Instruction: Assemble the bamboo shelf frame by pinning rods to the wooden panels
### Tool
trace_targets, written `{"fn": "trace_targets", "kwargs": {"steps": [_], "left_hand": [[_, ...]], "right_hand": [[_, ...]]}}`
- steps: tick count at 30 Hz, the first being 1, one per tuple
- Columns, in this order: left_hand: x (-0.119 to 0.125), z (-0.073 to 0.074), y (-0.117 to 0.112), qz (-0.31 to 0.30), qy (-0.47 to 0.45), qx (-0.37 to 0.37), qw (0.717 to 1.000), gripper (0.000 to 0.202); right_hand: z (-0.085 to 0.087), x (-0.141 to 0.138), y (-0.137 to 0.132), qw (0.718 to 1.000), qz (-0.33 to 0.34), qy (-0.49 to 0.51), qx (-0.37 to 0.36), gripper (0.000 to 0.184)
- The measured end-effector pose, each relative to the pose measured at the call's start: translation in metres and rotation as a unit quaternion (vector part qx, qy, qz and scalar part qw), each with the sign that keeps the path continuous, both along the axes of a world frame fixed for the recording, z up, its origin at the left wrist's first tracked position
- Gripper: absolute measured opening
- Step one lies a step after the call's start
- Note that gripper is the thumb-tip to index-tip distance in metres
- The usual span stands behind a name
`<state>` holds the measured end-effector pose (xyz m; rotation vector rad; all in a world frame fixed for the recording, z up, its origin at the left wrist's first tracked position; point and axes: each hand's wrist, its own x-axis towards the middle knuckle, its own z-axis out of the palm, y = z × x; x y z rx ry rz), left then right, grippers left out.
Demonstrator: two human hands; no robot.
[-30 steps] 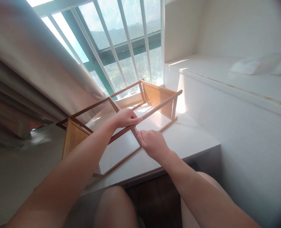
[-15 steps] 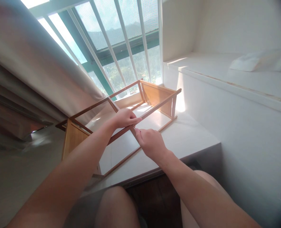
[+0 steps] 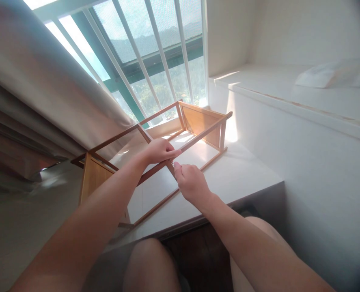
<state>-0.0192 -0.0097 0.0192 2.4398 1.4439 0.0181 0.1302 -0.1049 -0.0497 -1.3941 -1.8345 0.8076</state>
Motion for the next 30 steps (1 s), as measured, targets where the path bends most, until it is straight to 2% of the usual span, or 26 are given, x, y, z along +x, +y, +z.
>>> {"fn": "trace_targets", "kwargs": {"steps": [3, 8, 11, 15, 20, 24, 27, 30], "left_hand": [[-0.001, -0.001, 0.001, 0.0, 0.0, 0.006, 1.0, 0.056], [-0.001, -0.002, 0.002, -0.001, 0.001, 0.011, 1.0, 0.056], [0.0, -0.001, 0.002, 0.001, 0.0, 0.009, 1.0, 0.056], [0.0, -0.001, 0.001, 0.002, -0.003, 0.006, 1.0, 0.056], [0.0, 0.0, 0.0, 0.003, -0.005, 0.001, 1.0, 0.057], [0.0, 0.0, 0.0, 0.006, -0.007, -0.003, 1.0, 0.056], [0.001, 0.0, -0.001, 0.009, -0.008, -0.003, 1.0, 0.057], [0.002, 0.001, -0.002, 0.011, -0.01, -0.002, 1.0, 0.057]], "right_hand": [[-0.003, -0.005, 0.0, 0.979, 0.035, 0.177, -0.092, 0.06], [-0.004, -0.015, -0.001, 0.904, 0.043, 0.378, -0.195, 0.05], [-0.004, -0.018, -0.002, 0.855, 0.052, 0.455, -0.241, 0.046], [-0.002, -0.021, -0.005, 0.769, 0.066, 0.556, -0.309, 0.041], [0.004, -0.019, -0.01, 0.666, 0.1, 0.638, -0.373, 0.042], [0.007, -0.016, -0.011, 0.599, 0.124, 0.675, -0.413, 0.043], [0.008, -0.014, -0.012, 0.57, 0.138, 0.686, -0.431, 0.043], [0.009, -0.014, -0.012, 0.569, 0.14, 0.683, -0.436, 0.044]]}}
